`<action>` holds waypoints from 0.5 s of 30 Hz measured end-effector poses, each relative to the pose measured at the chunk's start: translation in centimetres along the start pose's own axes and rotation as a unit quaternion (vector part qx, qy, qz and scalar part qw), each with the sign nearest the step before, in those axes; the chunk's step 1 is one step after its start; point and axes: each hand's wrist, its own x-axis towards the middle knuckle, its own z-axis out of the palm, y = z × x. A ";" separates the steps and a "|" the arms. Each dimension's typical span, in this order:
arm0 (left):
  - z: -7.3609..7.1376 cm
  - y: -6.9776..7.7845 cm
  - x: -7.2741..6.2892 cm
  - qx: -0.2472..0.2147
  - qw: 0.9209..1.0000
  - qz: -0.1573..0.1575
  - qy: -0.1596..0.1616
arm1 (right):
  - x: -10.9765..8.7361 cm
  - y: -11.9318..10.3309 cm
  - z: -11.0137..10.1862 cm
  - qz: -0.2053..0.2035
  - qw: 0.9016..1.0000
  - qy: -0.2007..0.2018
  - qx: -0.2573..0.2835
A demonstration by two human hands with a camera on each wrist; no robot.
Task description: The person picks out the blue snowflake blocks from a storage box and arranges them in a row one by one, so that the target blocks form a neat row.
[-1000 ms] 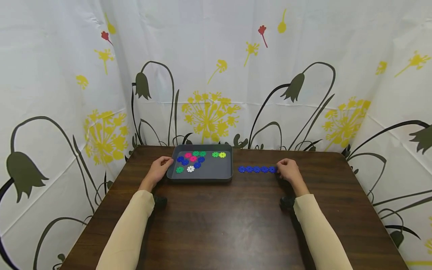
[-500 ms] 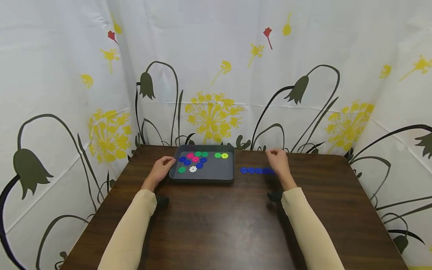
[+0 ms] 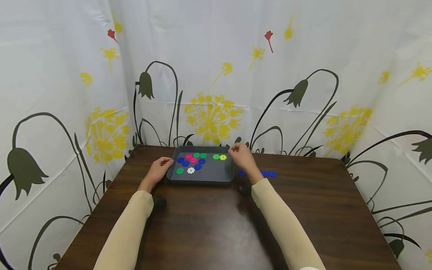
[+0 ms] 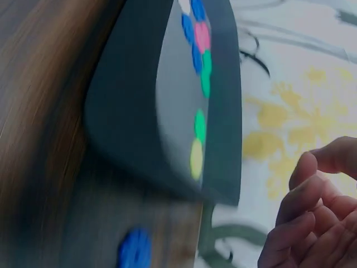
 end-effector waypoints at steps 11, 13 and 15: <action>-0.4 -0.1 -0.1 -0.004 1.000 0.004 -0.006 | 2.9 -3.6 6.1 0.071 0.993 -0.051 -0.085; -0.5 -0.1 -0.2 -0.002 1.000 0.002 -0.008 | 3.4 -3.7 6.9 0.089 0.989 -0.055 -0.101; -0.6 -0.2 -0.2 0.000 1.000 0.002 -0.008 | 4.4 -3.0 7.8 0.099 0.987 -0.055 -0.113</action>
